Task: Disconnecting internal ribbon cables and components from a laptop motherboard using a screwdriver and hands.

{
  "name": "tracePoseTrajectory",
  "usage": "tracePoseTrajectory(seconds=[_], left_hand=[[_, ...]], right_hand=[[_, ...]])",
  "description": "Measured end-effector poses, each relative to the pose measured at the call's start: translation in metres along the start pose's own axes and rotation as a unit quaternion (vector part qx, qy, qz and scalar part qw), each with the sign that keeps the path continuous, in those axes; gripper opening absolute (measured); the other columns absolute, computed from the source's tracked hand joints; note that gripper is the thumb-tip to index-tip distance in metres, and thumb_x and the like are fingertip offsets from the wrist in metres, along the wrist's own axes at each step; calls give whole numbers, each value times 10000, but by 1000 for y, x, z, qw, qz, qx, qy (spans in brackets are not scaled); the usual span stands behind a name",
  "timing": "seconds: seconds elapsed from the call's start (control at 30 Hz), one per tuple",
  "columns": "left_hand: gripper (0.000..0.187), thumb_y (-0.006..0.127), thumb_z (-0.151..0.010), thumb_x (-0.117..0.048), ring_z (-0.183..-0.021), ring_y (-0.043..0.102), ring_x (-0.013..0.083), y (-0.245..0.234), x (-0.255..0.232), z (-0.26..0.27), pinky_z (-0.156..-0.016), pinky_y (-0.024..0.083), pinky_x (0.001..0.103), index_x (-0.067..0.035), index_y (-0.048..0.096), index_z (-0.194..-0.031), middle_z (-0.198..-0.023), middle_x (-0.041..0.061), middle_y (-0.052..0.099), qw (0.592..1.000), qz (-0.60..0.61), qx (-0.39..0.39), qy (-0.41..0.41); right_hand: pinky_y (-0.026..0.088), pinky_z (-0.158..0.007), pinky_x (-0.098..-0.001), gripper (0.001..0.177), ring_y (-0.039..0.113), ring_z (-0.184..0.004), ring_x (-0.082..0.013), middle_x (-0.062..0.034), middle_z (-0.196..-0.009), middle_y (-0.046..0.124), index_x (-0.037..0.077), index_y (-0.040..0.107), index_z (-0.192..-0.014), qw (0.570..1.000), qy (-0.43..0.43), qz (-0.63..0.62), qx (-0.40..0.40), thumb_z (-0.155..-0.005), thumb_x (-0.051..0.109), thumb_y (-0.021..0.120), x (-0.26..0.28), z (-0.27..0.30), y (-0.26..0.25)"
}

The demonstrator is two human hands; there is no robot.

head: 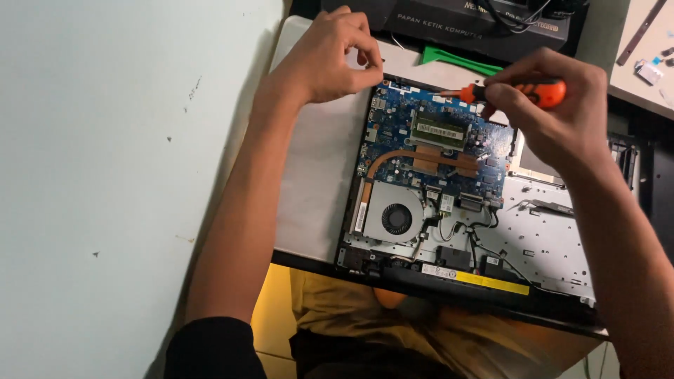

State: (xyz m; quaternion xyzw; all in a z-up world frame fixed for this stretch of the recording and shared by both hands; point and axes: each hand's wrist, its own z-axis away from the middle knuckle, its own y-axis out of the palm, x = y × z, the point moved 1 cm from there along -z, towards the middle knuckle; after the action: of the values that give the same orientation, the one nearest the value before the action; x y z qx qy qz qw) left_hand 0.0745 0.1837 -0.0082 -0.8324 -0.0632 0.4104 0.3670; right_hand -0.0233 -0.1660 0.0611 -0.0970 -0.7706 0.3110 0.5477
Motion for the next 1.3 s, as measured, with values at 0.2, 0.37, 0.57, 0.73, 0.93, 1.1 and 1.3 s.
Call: tracePoseTrajectory(seconds=[0.2, 0.37, 0.57, 0.73, 0.93, 1.1, 1.3], left_hand=[[42, 893, -1025, -138, -1053, 612, 202, 1, -7, 5, -859, 529, 380, -162, 898, -991, -1010, 8, 654, 1000, 16, 13, -22], [33, 916, -972, -161, -1033, 596, 235, 7, 2, 1, -816, 501, 388, -188, 922, -991, -1007, 15, 617, 1000, -5, 11, 0], [67, 982, -982, -236, -995, 535, 253, 8, 2, 2, -848, 476, 410, -194, 937, -1010, -1036, 33, 562, 999, -44, -5, 21], [35, 960, -1004, -219, -1015, 553, 241, 5, -5, 2, -845, 485, 400, -193, 942, -1018, -1029, 23, 552, 1000, -26, 1, 1], [36, 941, -1016, -231, -1030, 572, 238, 7, -4, 3, -819, 500, 395, -194, 938, -1016, -1038, 24, 578, 1000, -25, 9, -15], [110, 849, -1019, -211, -1037, 576, 223, 8, -7, 1, -789, 519, 396, -231, 957, -1026, -1018, 8, 567, 997, -29, 32, -62], [390, 689, -900, 60, -1087, 640, 221, 18, 4, -3, -770, 549, 395, -235, 943, -914, -1013, -7, 647, 999, -9, -12, -32]], right_hand=[[641, -778, -288, 150, 824, -914, -239, -205, -1078, 824, -88, 764, -1187, 1000, -11, -3, 12, -1218, 58, 777, -5, -54, 32], [599, -702, -271, 161, 818, -904, -226, -226, -1107, 850, -90, 748, -1243, 997, -27, 59, 48, -1273, 57, 806, -5, -66, 30], [629, -686, -283, 213, 821, -883, -242, -240, -1102, 836, -118, 745, -1254, 992, -62, 67, 88, -1287, 79, 821, -6, -71, 30], [508, -593, -255, 256, 709, -764, -186, -217, -1080, 829, -111, 746, -1297, 991, -71, 79, 86, -1296, 140, 794, -7, -71, 30], [601, -641, -287, 202, 773, -819, -222, -222, -1110, 821, -97, 771, -1248, 985, -69, 118, 101, -1272, 98, 818, 3, -76, 31], [531, -569, -321, 214, 723, -693, -219, -152, -947, 797, 0, 842, -1194, 946, -57, 290, 134, -1285, 190, 880, 33, -105, 29], [248, -513, -444, 542, 307, -476, -225, -61, -524, 380, 82, 474, -740, 862, 17, 459, 214, -1209, 327, 592, 80, -154, 54]])
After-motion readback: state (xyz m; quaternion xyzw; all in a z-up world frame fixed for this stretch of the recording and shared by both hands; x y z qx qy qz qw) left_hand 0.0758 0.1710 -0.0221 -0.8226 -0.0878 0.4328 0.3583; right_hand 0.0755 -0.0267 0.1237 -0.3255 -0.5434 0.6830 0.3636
